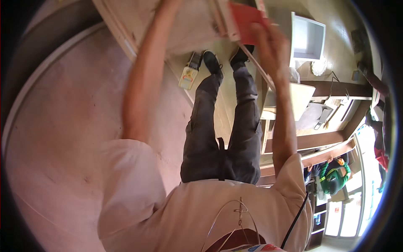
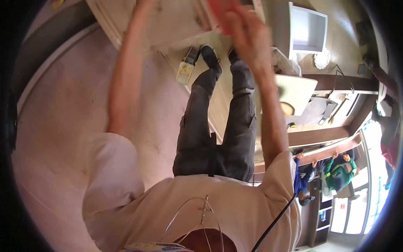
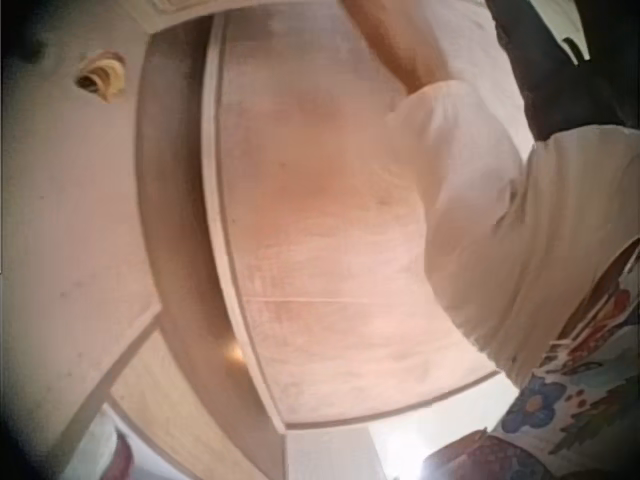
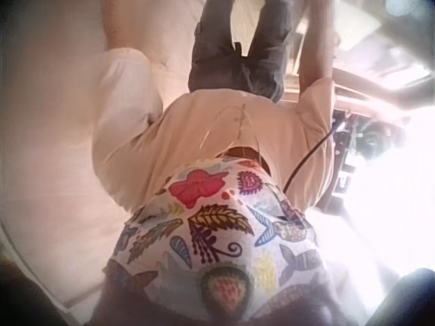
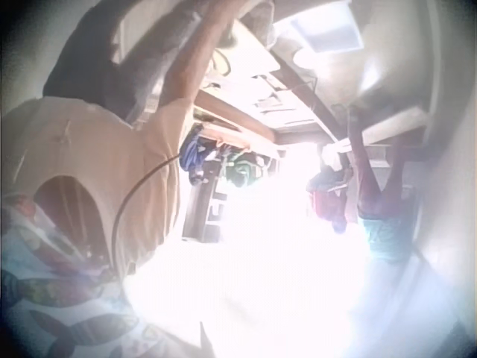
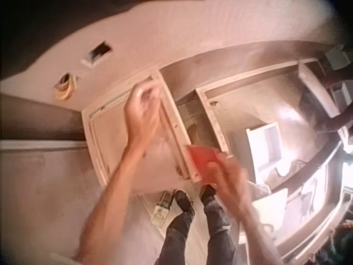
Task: The person measures and marks a grey sheet, then uses a utility knife and metal ruler to cut it. They sand the edges of a white panel and apply adhesive from a container onto a wooden furniture frame using a red sponge.
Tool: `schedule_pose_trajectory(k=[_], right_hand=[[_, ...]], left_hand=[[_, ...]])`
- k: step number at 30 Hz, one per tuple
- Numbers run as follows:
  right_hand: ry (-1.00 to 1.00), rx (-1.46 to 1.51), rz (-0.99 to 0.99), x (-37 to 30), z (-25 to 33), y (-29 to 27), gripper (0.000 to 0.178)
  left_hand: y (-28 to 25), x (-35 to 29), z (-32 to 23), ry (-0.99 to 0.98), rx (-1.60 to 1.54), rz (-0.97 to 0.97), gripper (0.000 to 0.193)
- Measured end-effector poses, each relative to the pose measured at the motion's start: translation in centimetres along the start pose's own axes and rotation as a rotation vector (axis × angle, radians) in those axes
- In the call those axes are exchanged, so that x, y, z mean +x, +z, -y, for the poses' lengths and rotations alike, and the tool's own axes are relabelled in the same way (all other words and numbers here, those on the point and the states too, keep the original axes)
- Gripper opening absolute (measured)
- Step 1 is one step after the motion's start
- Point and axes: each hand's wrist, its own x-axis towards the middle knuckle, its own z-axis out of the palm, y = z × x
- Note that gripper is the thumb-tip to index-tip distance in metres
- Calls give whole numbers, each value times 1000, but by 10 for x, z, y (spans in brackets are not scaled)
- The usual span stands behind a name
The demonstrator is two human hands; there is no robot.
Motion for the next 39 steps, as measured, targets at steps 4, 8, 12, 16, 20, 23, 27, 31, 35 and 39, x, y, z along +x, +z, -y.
schedule_pose_trajectory(k=[4, 8, 12, 16, 20, 23, 27, 31, 35, 39], right_hand=[[42, 185, -293, -43, -29, -10, 28], [306, 346, -444, -81, -94, -12, 42], [396, 89, -118, -132, -98, 28, 58], [535, 120, 132, -150, -124, 87, 45], [659, 180, 269, -138, -141, 143, 37], [720, 302, 467, -125, -172, 176, 33], [779, 320, 462, -117, -183, 216, 37], [748, 292, 395, -119, -207, 240, 46], [823, 408, 330, -144, -223, 261, 61], [981, 879, 352, -162, -216, 241, 68]], left_hand=[[-88, -257, -8, -190, 78, -306, 12], [-126, -508, 1, -1081, 257, 0, 45], [-104, -616, 51, -1091, 465, 131, 94], [-66, -618, 106, -1091, 537, 202, 114], [-44, -636, 154, -986, 477, -103, 85], [-51, -628, 149, -1028, 316, -231, 75], [-65, -612, 109, -1198, 330, -236, 77], [-110, -569, 5, -1313, 194, -415, 80], [-151, -541, -107, -1147, 147, -300, 81], [-180, -491, -177, -897, 117, -137, 88]])
